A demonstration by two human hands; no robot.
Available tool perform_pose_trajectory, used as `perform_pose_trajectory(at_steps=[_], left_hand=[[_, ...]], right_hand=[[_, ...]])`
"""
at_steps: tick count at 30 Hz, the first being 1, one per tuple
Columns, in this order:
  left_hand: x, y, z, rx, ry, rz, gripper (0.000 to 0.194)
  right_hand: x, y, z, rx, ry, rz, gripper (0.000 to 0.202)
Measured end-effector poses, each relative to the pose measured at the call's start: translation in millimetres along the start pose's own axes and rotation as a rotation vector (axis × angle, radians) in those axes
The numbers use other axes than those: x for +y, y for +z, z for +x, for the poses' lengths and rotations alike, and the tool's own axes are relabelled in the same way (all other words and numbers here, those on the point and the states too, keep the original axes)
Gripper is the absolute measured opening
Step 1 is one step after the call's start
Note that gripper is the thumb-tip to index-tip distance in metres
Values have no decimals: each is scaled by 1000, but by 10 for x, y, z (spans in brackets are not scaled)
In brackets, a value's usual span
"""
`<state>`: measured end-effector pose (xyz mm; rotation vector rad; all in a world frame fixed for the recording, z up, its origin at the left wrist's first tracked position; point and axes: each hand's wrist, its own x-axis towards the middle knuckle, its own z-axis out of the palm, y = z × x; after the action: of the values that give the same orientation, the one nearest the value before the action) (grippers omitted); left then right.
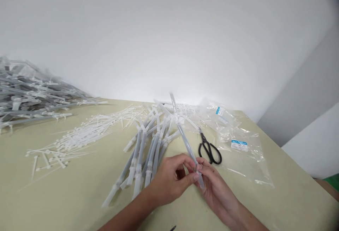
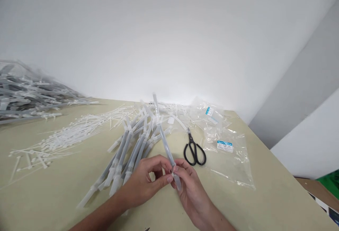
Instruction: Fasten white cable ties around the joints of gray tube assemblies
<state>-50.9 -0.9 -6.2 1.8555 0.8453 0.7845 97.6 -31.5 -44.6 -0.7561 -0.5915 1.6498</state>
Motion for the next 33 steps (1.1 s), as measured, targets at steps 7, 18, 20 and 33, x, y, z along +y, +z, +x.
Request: perform_pose_trajectory(at_steps=[7, 18, 20, 33], left_hand=[[-55, 140, -53, 133, 12, 140, 5], [-140, 179, -45, 209, 55, 191, 6], [-139, 164, -39, 206, 47, 189, 7], [-139, 182, -7, 241, 5, 196, 12]], right_hand=[[50, 25, -1, 152, -81, -35, 22], [57, 25, 6, 162, -58, -36, 19], [54, 31, 0, 133, -62, -38, 16], [77, 45, -4, 147, -122, -92, 21]])
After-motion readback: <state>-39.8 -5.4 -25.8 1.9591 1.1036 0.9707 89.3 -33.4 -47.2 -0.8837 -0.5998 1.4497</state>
